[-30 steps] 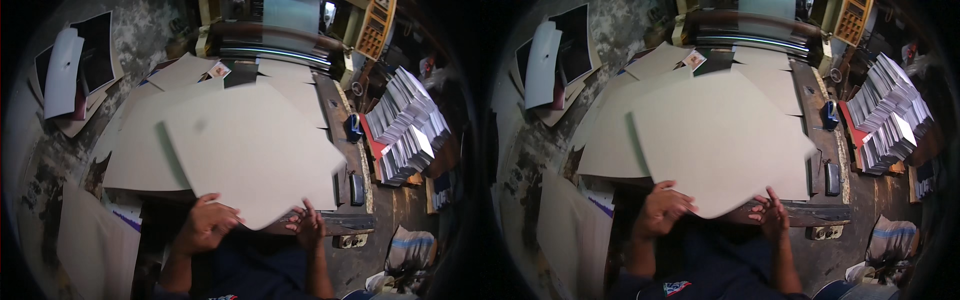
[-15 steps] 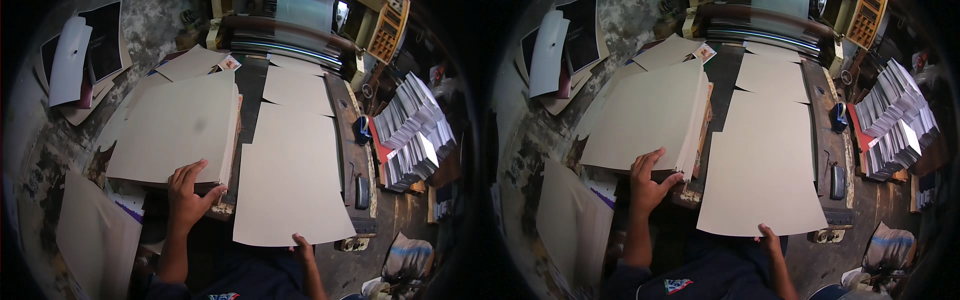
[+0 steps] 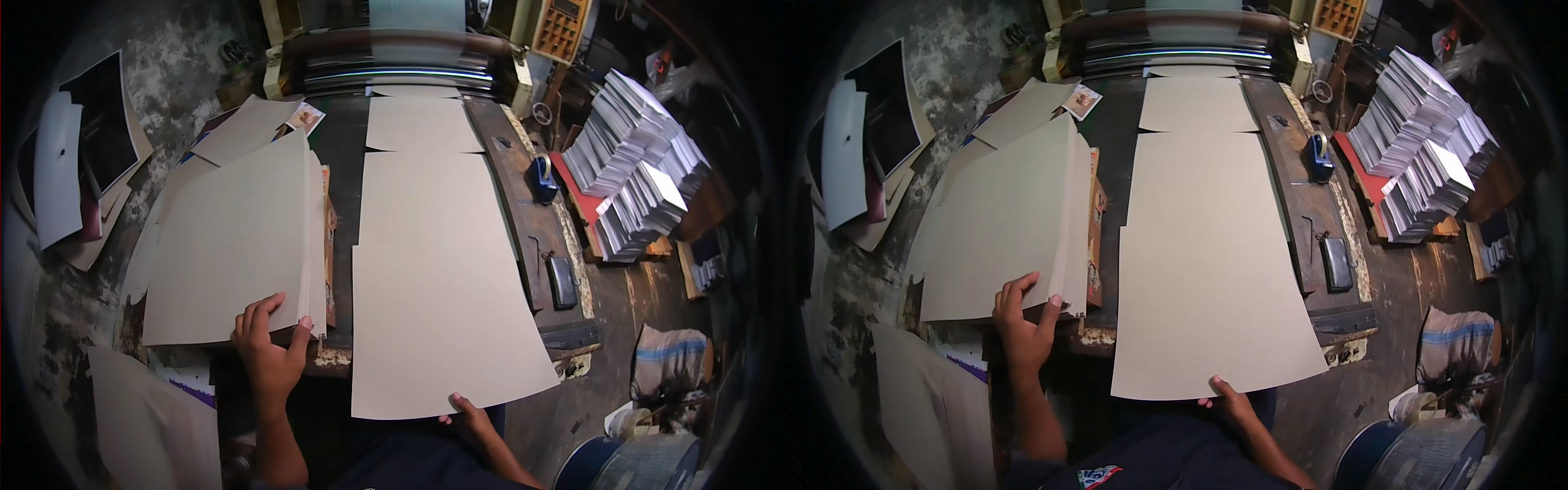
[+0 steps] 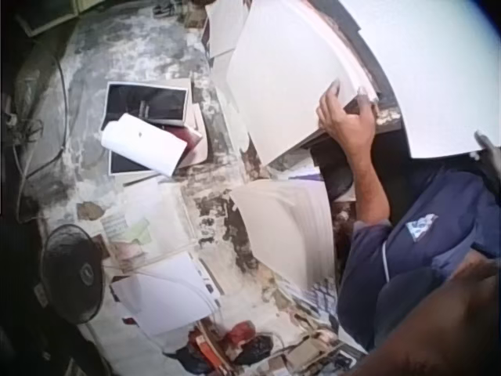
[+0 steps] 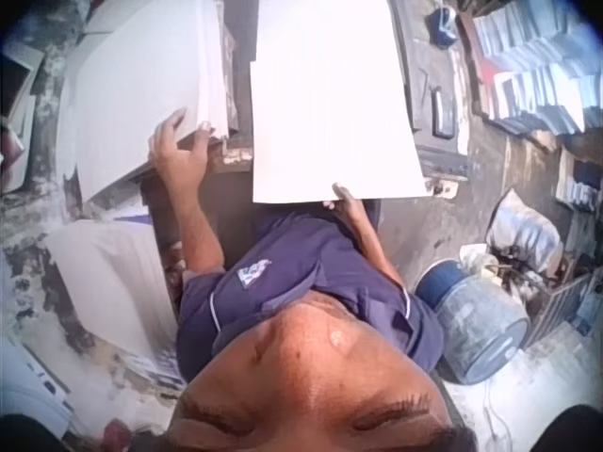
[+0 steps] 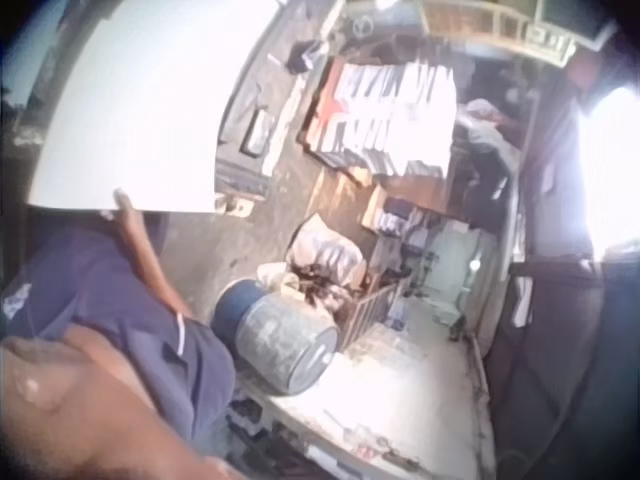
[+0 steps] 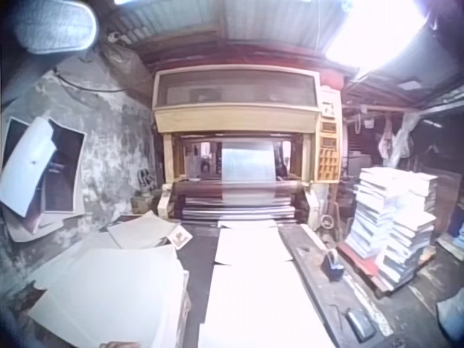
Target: The person picks up large sheets of paper from a stack and places them onto the feed belt of a large industrial machine, then steps to the side of the machine to turn a metal wheel handle by hand.
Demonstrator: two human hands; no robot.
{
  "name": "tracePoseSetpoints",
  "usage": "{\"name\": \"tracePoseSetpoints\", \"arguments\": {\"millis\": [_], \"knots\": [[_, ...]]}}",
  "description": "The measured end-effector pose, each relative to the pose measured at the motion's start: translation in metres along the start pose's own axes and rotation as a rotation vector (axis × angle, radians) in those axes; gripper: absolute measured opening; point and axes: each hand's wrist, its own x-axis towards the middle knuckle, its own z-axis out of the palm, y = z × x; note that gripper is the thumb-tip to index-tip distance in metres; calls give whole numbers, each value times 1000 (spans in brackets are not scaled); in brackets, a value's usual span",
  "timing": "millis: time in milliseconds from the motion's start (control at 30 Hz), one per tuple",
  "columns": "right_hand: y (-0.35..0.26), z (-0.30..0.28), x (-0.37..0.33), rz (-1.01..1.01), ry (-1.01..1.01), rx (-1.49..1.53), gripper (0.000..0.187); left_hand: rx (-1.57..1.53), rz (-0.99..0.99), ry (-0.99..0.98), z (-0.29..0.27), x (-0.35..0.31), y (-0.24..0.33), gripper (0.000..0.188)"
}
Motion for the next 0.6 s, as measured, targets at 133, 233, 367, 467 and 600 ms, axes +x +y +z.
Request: {"name": "tracePoseSetpoints", "arguments": {"millis": [133,233,367,467,600], "knots": [[7,3,-10,-23,-25,-5,41,-141,26,-160,-14,4,-18,36],[7,9,-16,-3,-31,25,42,-214,-32,-196,-18,9,-26,38],[5,14,-17,-19,-60,10,43,-340,-113,-246,-21,13,-35,40],[3,15,-9,-36,-66,33,42,-396,-182,-290,-23,14,-43,43],[-12,24,5,-55,-28,95,41,-361,-173,-288,-21,12,-48,48]]}}
